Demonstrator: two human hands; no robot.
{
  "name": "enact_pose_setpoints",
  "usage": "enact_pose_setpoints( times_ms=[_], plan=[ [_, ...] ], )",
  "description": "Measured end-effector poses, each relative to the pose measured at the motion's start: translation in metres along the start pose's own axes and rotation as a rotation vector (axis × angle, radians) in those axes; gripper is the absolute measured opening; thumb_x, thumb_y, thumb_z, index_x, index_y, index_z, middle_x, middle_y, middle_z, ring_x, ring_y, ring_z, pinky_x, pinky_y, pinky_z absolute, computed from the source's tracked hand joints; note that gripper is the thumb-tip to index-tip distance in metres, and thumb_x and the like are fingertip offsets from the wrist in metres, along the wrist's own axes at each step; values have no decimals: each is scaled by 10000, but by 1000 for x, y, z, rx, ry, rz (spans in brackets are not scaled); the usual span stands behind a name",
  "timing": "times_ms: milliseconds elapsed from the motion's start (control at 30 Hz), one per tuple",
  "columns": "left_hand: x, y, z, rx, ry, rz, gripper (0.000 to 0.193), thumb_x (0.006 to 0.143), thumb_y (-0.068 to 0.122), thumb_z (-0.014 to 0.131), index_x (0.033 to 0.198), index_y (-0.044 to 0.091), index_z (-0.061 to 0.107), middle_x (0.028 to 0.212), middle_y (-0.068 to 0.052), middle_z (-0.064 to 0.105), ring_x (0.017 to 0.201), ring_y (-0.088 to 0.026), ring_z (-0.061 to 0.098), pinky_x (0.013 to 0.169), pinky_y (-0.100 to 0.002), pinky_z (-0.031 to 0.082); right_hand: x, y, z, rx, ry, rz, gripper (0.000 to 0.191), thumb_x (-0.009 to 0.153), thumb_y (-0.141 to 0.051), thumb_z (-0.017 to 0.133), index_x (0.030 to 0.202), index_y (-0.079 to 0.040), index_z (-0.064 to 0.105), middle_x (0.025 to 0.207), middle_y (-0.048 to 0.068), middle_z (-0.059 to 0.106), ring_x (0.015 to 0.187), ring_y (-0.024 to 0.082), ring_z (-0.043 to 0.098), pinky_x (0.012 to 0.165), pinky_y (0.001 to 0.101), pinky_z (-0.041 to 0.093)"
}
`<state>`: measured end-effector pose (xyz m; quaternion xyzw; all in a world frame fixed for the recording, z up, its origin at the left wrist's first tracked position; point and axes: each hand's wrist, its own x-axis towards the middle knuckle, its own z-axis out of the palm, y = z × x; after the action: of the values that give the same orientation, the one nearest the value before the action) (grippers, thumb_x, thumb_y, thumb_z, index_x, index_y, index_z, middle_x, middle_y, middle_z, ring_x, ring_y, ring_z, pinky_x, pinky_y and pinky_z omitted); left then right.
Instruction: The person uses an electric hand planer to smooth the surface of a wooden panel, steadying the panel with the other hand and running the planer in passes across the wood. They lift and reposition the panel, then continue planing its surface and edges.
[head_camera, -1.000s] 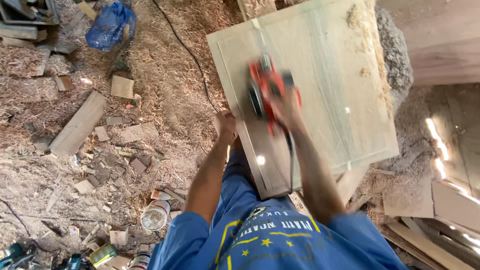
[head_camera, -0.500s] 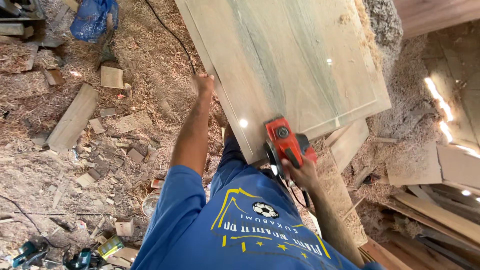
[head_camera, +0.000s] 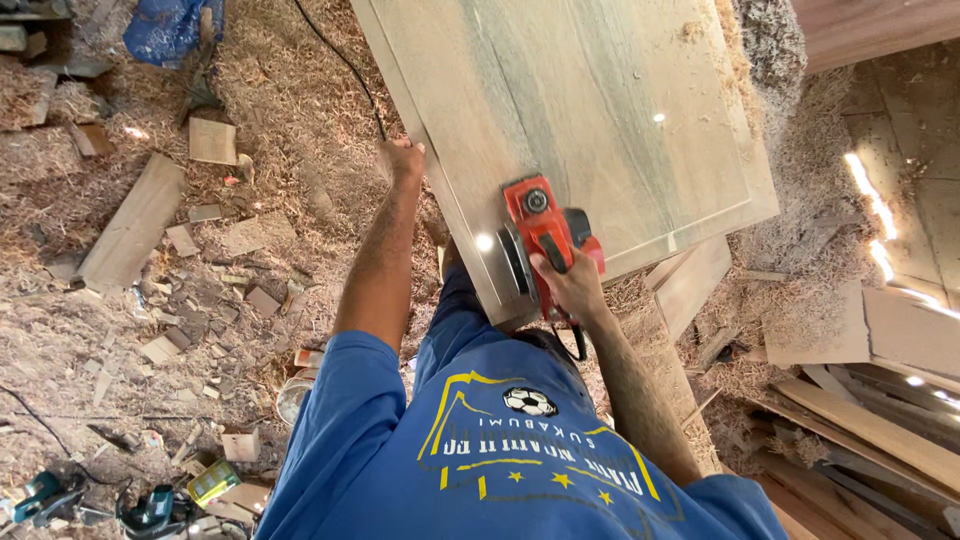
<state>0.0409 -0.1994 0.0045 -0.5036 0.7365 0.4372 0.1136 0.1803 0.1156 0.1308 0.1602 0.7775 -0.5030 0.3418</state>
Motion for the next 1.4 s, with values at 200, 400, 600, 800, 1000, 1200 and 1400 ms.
enact_pose_setpoints(
  times_ms=[200,400,600,800,1000,1200,1400],
  plan=[
    [-2,-2,-6,-6,-12,83,202,843,45,848,739,4,680,707,-109,688,555,-118,560,531,-265,443,54,-35,11,-134,0,-254,413,944,-486,684,874,-81,645,554,-32,533,483,68,570,428,280,461],
    [5,-2,-4,-96,-28,22,254,809,39,814,623,114,659,591,9,640,434,-50,478,416,-214,413,93,-70,21,-112,39,-374,478,969,-493,727,940,-19,672,642,-9,588,590,95,586,524,298,476],
    [11,-1,-5,-92,-89,-4,261,862,57,796,653,75,641,572,-24,610,437,-92,414,419,-277,378,118,-114,27,-100,17,-252,436,935,-455,727,945,-23,673,619,21,623,559,115,624,537,325,497],
    [11,-3,-7,24,33,120,295,777,165,868,589,54,669,599,-116,680,537,-212,633,598,-412,554,161,-146,38,-114,64,-341,378,926,-392,739,965,-19,697,706,22,683,659,119,672,624,328,543],
    [18,1,-6,113,92,136,115,774,130,828,705,47,785,695,-147,733,677,-249,740,671,-406,599,206,-177,49,-89,57,-408,361,946,-360,761,914,-9,680,692,26,667,645,117,645,609,332,532],
    [20,8,-12,84,-84,0,127,789,204,854,797,87,806,730,-91,769,633,-197,731,633,-363,624,229,-213,54,54,-59,-304,355,998,-295,725,804,-38,575,549,-5,552,431,82,540,399,301,437],
    [26,8,-14,112,-102,10,86,798,185,832,806,100,823,709,-83,771,624,-176,731,647,-346,619,260,-246,63,128,-80,-306,318,983,-270,738,812,-48,587,549,-10,551,403,86,520,373,298,434]
  ],
)
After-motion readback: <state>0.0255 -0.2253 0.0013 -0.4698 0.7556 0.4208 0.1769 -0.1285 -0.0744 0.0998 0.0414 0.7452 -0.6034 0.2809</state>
